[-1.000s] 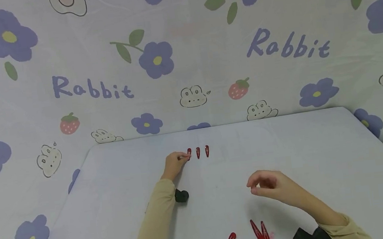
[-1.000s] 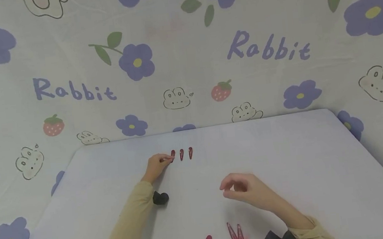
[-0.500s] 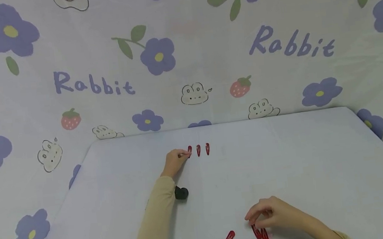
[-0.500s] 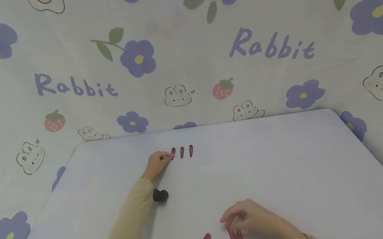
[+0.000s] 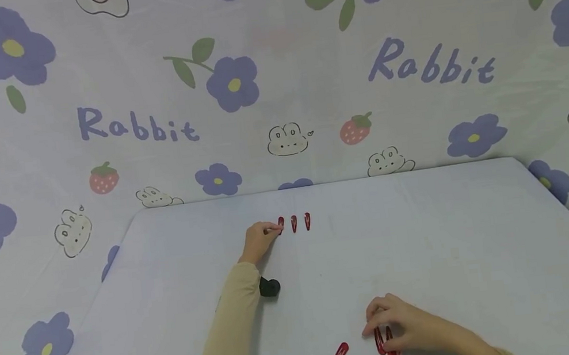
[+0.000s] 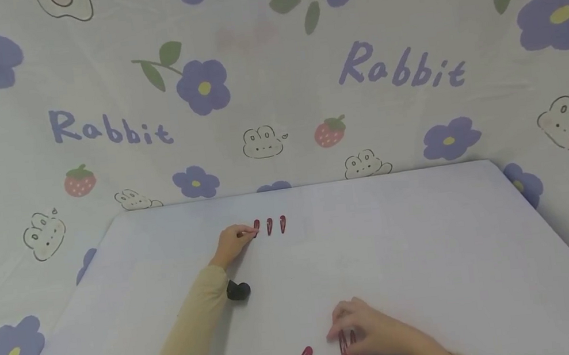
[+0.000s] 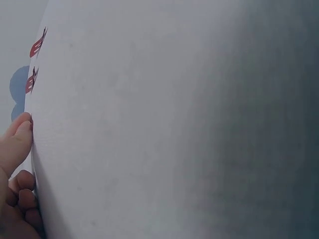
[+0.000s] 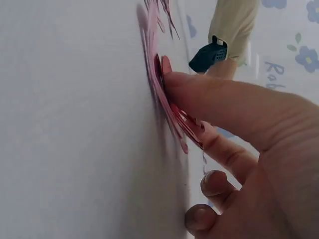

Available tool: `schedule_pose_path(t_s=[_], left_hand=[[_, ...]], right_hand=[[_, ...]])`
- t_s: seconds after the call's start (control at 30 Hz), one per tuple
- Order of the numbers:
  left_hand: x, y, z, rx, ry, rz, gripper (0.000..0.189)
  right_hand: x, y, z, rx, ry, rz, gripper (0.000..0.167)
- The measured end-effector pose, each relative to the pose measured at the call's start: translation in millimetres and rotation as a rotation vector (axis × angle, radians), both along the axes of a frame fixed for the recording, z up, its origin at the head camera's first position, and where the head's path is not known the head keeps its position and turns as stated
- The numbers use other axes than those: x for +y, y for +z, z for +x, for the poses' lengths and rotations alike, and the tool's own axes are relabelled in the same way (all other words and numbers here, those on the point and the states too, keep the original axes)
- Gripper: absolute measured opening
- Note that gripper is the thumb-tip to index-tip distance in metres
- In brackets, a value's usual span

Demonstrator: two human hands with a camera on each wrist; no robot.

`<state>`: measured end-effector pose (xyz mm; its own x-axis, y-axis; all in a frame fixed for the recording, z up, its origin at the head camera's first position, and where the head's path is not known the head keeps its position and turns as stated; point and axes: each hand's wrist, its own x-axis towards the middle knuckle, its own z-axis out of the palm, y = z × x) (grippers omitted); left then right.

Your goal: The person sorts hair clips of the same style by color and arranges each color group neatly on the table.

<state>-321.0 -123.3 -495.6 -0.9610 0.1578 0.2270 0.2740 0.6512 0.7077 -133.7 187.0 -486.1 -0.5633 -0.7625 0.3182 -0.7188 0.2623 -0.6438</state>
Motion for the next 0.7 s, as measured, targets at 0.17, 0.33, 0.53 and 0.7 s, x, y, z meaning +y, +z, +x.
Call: schedule_pose_path(t_s=[0.17, 0.33, 0.53, 0.7], left_hand=[[-1.5, -1.6, 2.9, -0.010, 0.015, -0.004, 0.009], [-0.6, -0.9, 2.4, 0.005, 0.016, -0.001, 0.009], [-0.4, -1.3, 1.7, 0.008, 0.025, -0.024, 0.008], [1.5, -0.3, 0.0, 0.036, 0.015, -0.031, 0.009]], right_hand=[[-8, 5.3, 3.8, 0.116, -0.042, 0.099, 0.022], [-11, 11.1, 5.3, 0.227, -0.063, 0.114, 0.020], [-11, 13.1, 7.6, 0.149, -0.048, 0.092, 0.017], [-8, 17.2, 7.3, 0.081, -0.056, 0.055, 0.016]])
